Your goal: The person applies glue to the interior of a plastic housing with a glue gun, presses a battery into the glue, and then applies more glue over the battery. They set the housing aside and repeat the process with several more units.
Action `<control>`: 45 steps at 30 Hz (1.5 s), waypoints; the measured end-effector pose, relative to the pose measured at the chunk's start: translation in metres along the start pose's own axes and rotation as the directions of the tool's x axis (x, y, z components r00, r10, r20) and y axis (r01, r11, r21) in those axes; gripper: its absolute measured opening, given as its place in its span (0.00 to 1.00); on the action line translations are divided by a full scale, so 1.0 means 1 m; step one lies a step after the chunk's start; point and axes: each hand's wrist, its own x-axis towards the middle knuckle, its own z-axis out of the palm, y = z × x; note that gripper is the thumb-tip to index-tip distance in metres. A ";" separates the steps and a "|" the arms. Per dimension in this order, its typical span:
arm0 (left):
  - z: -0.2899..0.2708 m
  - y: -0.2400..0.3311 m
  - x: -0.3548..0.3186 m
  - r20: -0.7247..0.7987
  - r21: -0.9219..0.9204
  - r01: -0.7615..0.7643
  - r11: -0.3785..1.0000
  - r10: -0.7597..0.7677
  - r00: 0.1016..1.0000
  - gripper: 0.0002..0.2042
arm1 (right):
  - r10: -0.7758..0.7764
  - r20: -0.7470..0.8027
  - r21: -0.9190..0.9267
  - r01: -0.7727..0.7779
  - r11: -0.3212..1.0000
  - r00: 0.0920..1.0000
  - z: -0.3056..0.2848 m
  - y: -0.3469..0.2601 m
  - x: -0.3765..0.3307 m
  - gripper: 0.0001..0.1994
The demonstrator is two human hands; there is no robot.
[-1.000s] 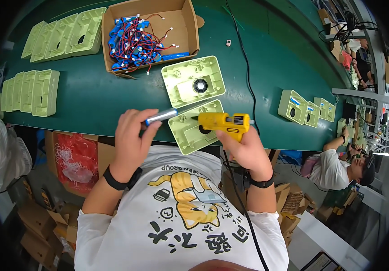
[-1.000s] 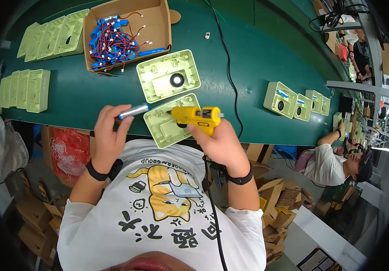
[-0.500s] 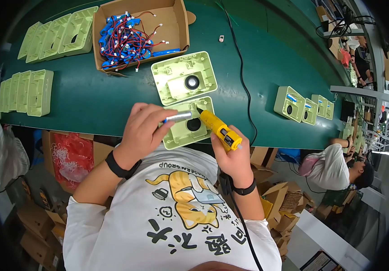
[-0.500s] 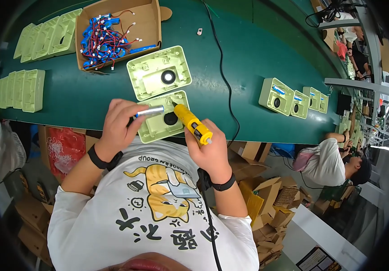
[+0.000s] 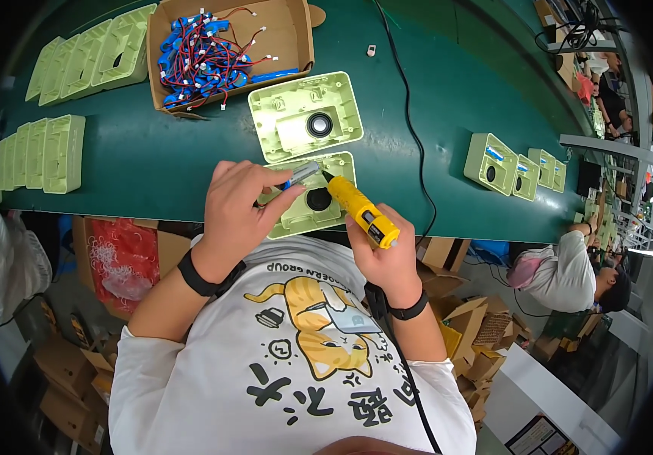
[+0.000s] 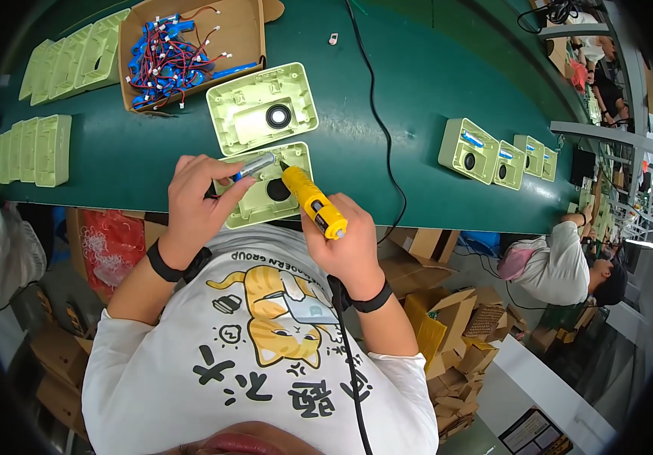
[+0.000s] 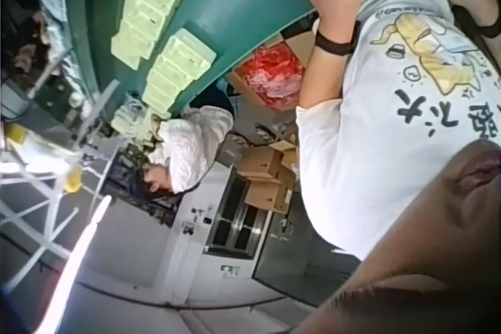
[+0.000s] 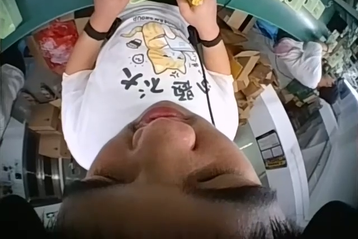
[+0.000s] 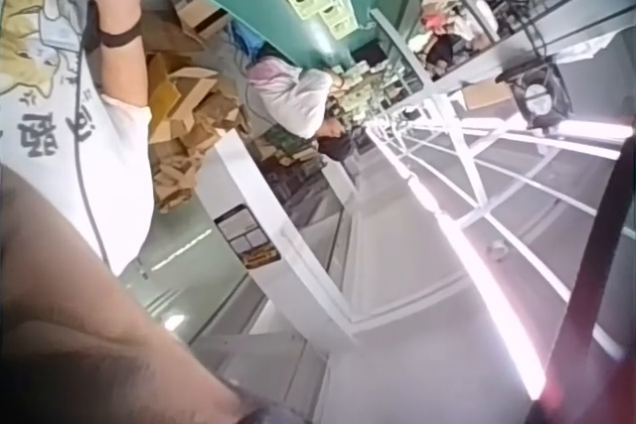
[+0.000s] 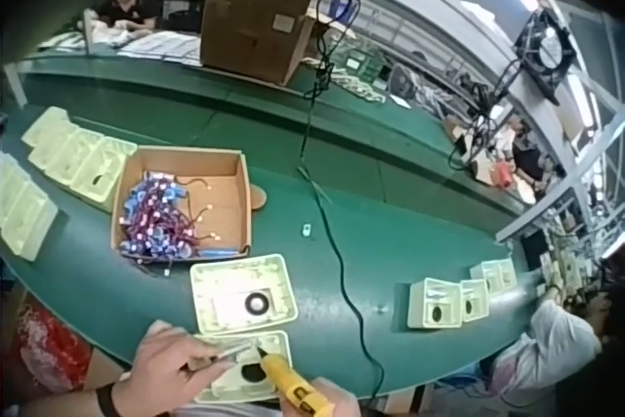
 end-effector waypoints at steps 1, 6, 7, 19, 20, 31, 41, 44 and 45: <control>0.001 0.001 0.000 0.003 0.013 0.009 1.000 -0.009 1.000 0.14 | 0.006 -0.002 -0.021 -0.006 1.000 1.000 -0.001 0.000 0.000 0.06; 0.002 0.004 0.000 -0.003 0.045 0.042 0.998 -0.042 0.999 0.15 | 0.004 -0.042 0.002 -0.004 1.000 0.999 -0.002 -0.006 -0.005 0.06; 0.003 0.004 0.000 -0.004 0.050 0.040 0.998 -0.040 0.999 0.16 | 0.005 -0.042 -0.004 -0.006 1.000 0.999 -0.001 -0.006 -0.006 0.06; 0.015 0.011 -0.001 -0.025 0.137 0.037 0.990 -0.034 0.999 0.15 | 0.141 -0.051 0.173 -0.130 0.976 0.989 0.005 -0.003 -0.009 0.08; 0.016 0.012 -0.002 -0.022 0.153 0.030 0.988 -0.027 0.999 0.15 | 0.146 -0.054 0.164 -0.135 0.977 0.988 0.003 -0.004 -0.011 0.08; 0.027 0.012 -0.006 -0.040 0.249 -0.008 0.969 0.018 0.999 0.15 | 0.042 -0.113 0.063 -0.035 0.997 0.993 0.002 -0.003 -0.029 0.05; 0.018 0.020 -0.005 0.019 0.314 -0.064 0.947 0.061 0.998 0.14 | 0.013 -0.130 0.050 -0.006 0.999 0.991 0.008 0.000 -0.033 0.06; 0.019 0.021 -0.004 0.016 0.290 -0.041 0.956 0.038 0.999 0.14 | 0.031 -0.121 0.069 -0.022 0.997 0.992 0.007 -0.002 -0.034 0.06; 0.018 0.021 -0.004 0.020 0.285 -0.030 0.958 0.025 0.999 0.13 | 0.032 -0.117 0.069 -0.024 0.997 0.993 0.006 -0.002 -0.034 0.06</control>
